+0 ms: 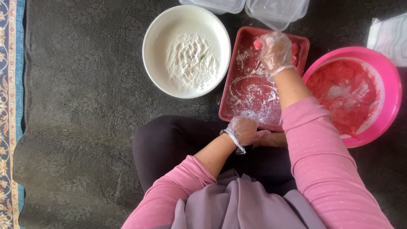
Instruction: Shape pink dough into small balls and coat them with white powder before placing them in a tray
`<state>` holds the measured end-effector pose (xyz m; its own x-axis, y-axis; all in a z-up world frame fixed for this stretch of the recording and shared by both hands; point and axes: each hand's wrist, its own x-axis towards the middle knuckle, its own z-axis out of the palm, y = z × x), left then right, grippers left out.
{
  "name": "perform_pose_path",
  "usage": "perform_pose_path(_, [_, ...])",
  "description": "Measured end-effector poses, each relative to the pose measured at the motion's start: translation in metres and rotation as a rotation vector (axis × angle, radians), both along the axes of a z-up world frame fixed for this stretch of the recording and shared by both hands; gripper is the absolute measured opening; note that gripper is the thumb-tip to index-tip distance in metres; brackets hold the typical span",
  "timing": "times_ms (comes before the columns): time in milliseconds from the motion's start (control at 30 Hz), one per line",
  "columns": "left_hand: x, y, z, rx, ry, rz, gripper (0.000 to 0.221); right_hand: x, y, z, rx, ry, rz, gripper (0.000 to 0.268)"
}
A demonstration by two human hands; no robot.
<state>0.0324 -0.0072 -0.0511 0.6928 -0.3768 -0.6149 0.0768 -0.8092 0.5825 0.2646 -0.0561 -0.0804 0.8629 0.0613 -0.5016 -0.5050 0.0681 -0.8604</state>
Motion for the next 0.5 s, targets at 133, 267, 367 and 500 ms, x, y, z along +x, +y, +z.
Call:
perform_pose_path(133, [-0.002, -0.002, -0.004, 0.027, -0.014, 0.004, 0.071, -0.03, 0.006, 0.024, -0.666, -0.009, 0.451, 0.02])
perform_pose_path(267, [-0.004, 0.0, -0.002, -0.015, -0.041, -0.008, 0.06, -0.023, -0.02, -0.082, -1.593, -0.816, 1.138, 0.036])
perform_pose_path(367, [-0.003, 0.0, 0.0, 0.014, -0.015, 0.007, 0.071, -0.025, -0.002, -0.057, -1.292, -0.587, 0.817, 0.006])
perform_pose_path(500, [-0.004, -0.002, -0.005, 0.023, -0.021, 0.025, 0.076, -0.03, -0.012, -0.07, -1.528, -0.857, 1.011, 0.072])
